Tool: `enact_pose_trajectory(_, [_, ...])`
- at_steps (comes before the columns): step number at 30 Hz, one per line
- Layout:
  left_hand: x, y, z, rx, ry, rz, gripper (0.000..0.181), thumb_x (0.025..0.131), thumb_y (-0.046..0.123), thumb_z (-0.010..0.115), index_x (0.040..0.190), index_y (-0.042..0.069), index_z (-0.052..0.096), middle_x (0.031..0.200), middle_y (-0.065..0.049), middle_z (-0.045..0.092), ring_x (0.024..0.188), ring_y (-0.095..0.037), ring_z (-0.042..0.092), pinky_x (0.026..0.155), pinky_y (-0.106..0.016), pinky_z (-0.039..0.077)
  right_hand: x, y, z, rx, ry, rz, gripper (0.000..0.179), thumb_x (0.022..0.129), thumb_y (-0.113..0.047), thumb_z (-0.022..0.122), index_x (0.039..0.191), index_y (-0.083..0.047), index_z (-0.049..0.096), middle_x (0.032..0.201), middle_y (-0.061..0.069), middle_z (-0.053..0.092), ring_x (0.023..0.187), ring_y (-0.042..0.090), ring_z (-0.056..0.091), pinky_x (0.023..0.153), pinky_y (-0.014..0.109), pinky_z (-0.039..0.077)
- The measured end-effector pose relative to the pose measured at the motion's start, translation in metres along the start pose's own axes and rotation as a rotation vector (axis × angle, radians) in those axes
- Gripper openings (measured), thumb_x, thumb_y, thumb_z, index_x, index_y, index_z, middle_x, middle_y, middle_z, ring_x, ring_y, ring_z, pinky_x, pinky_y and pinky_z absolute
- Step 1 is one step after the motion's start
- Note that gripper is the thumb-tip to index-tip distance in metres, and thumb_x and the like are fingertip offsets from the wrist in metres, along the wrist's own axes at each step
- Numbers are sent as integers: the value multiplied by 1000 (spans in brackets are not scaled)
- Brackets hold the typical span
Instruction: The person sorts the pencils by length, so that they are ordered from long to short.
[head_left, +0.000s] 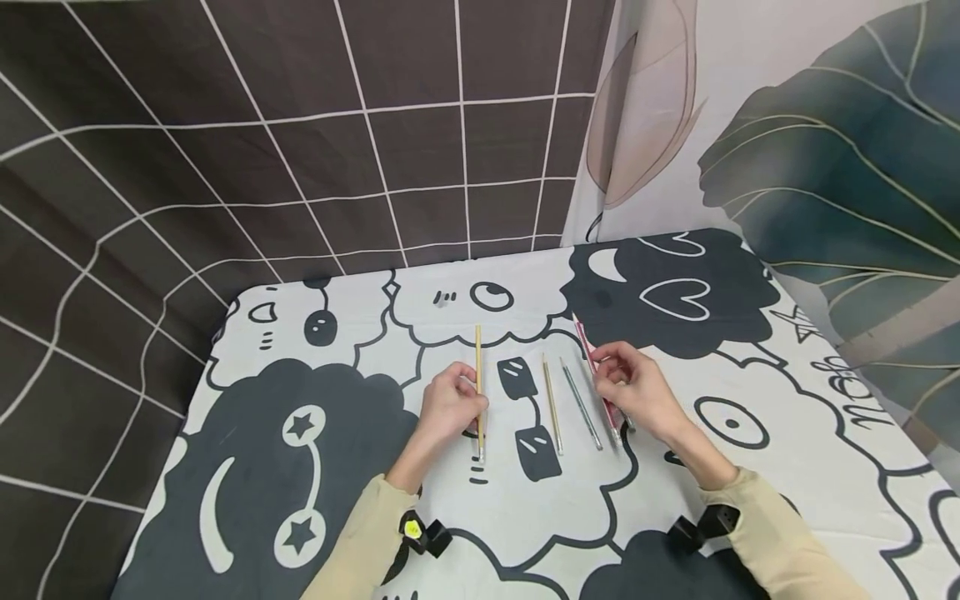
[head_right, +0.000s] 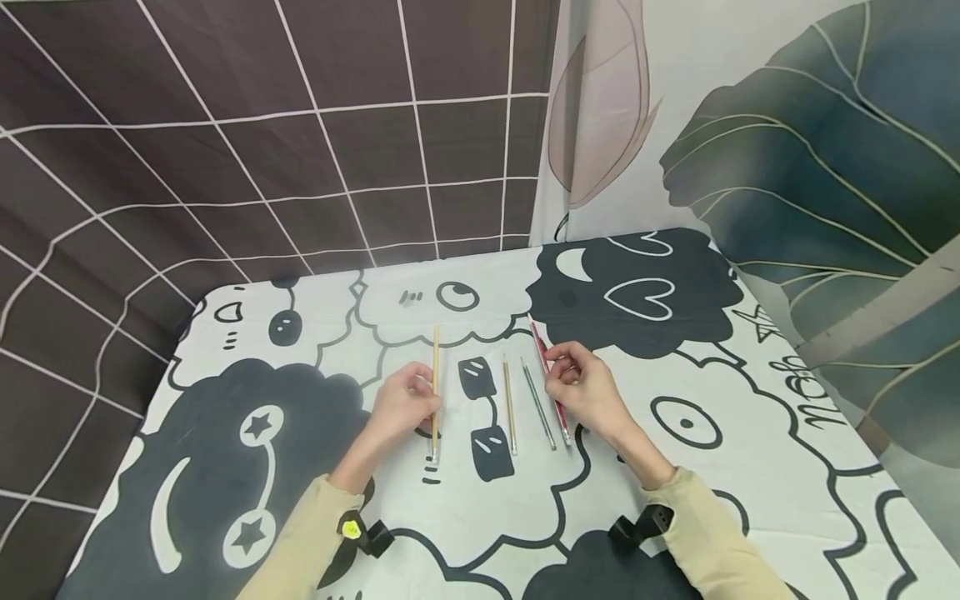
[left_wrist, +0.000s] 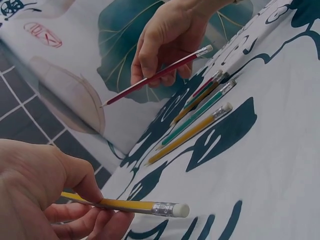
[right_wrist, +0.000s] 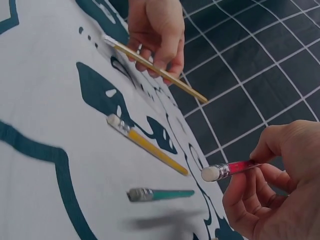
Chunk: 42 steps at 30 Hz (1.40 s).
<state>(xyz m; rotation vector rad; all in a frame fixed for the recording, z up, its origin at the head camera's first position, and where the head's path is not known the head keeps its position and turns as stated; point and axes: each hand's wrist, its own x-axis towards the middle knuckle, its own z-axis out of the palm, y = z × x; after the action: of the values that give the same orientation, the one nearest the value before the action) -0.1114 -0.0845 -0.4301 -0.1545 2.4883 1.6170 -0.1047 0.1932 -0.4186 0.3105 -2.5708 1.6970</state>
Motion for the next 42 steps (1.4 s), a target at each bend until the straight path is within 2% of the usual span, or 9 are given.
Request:
enact_pose_trajectory(6, [-2, -4, -10, 10, 37, -22, 25, 73, -6, 66, 96, 4, 59, 74, -5, 55, 48, -15, 57, 47, -32, 53, 5, -6, 14, 11, -17, 30, 28, 83, 12, 61, 110, 7, 60, 85, 13, 58, 66, 12, 52, 53, 20, 43])
enact_pose_trajectory(10, [-2, -6, -16, 31, 49, -15, 24, 73, -6, 67, 95, 3, 60, 74, -4, 55, 47, -13, 55, 46, -29, 51, 7, -11, 23, 63, -13, 51, 29, 83, 13, 60, 111, 8, 59, 83, 11, 57, 65, 11, 51, 52, 21, 44])
enact_pose_trajectory(14, [-3, -9, -21, 63, 60, -10, 23, 75, -5, 66, 96, 3, 61, 74, -4, 56, 47, -13, 56, 46, -27, 50, 10, -15, 34, 127, -17, 86, 31, 82, 15, 59, 112, 9, 58, 82, 9, 58, 62, 10, 52, 51, 22, 47])
enact_pose_trajectory(19, [-4, -12, -27, 104, 81, -29, 23, 75, -5, 66, 97, 2, 62, 75, -5, 57, 48, -15, 58, 47, -28, 50, 11, -19, 49, 152, -12, 138, 31, 82, 14, 57, 112, 8, 57, 82, 10, 59, 60, 9, 54, 51, 23, 48])
enact_pose_trajectory(28, [-3, -17, -36, 110, 92, -65, 23, 74, -6, 64, 96, 1, 61, 74, -6, 55, 45, -14, 57, 45, -28, 50, 14, -23, 76, 205, -19, 226, 33, 80, 12, 57, 112, 6, 56, 79, 7, 58, 57, 12, 55, 50, 25, 49])
enact_pose_trajectory(34, [-3, -20, -41, 132, 87, -73, 24, 73, -5, 66, 97, 0, 61, 77, -8, 57, 49, -15, 59, 47, -29, 52, 16, -22, 90, 175, -26, 242, 30, 81, 10, 57, 110, 4, 57, 76, 7, 59, 54, 12, 53, 48, 24, 47])
enact_pose_trajectory(42, [-2, -19, -48, 195, 92, -59, 23, 73, -5, 68, 95, 0, 63, 73, -8, 60, 46, -15, 59, 47, -29, 52, 20, -26, 112, 127, -44, 249, 28, 80, 7, 58, 108, 3, 59, 74, 6, 60, 52, 13, 57, 47, 28, 51])
